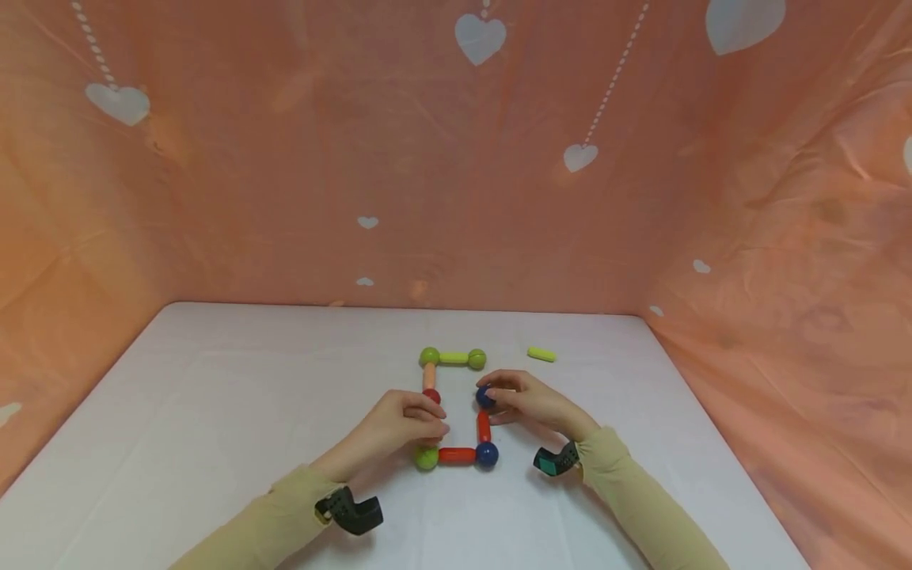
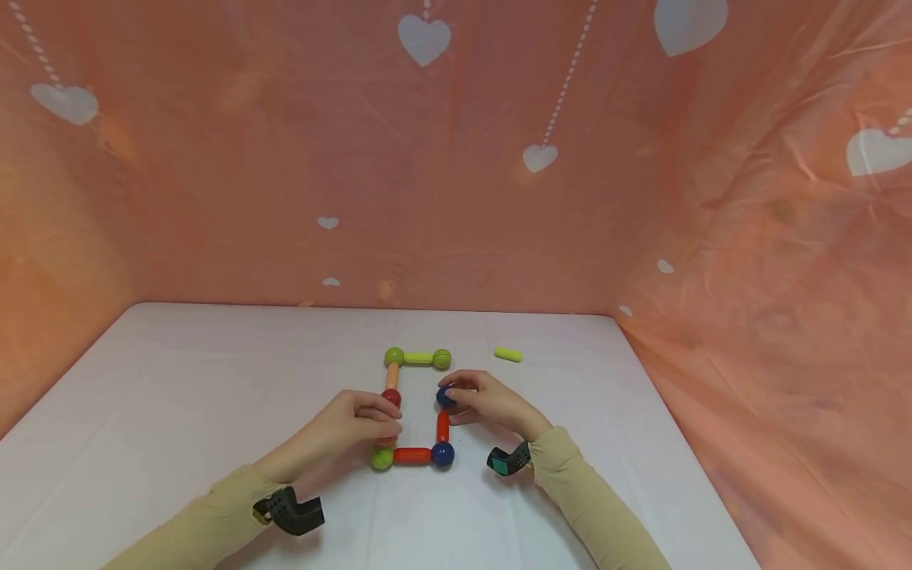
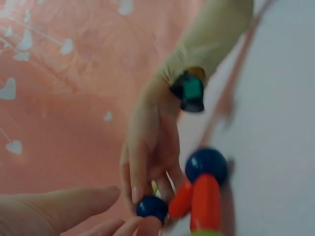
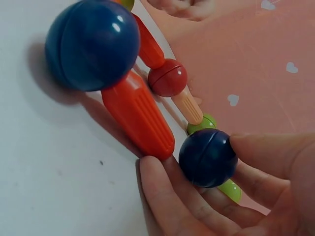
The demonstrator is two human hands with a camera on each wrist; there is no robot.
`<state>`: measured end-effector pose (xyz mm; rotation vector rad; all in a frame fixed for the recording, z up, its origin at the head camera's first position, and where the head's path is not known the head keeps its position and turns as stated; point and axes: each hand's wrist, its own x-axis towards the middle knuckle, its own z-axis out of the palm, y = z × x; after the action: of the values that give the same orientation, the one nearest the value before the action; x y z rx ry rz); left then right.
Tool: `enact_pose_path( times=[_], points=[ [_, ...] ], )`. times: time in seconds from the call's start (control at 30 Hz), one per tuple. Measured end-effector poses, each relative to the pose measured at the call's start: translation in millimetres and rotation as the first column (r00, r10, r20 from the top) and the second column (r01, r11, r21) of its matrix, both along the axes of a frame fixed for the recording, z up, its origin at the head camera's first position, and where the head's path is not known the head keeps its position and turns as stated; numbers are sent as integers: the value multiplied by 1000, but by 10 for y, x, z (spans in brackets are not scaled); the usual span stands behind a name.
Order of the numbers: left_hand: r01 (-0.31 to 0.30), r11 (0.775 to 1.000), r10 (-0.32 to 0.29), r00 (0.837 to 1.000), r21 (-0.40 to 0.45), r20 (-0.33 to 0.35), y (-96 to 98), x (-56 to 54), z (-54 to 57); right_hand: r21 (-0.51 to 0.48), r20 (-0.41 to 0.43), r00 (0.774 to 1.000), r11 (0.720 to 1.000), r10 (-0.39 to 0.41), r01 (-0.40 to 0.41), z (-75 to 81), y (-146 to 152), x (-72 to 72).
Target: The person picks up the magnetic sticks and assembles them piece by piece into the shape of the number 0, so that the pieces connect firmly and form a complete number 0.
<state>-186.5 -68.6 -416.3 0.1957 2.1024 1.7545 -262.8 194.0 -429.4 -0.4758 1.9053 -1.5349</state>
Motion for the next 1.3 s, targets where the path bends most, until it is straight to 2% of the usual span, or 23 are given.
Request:
enact_pose_path(
  times=[0.1,0.37,0.6,0.83,1.1,1.3],
  points=[
    [29,998,-31,999,47,41,82,-53,18,-12,5,1000,1000,-1,1,-2,5,5],
    [36,999,-38,995,24,94,325,-171,-42,-33,23,1000,999,-12,13,-4,32,27],
    [9,1000,-8,995,-13,96,466,-193,-112,-122,77,996,992,-32,41,37,44,44],
    [-43,998,47,995,-47,89,603,-187,-121,-109,44,998,993,-35,40,54,44,52],
    [-92,996,91,985,-3,147,678,-211,-146,-89,17,999,995,-45,46,36,-22,58],
    [-107,994,107,982,-13,154,686,-212,-138,-84,18,998,995,-57,58,11,-48,56]
  ],
)
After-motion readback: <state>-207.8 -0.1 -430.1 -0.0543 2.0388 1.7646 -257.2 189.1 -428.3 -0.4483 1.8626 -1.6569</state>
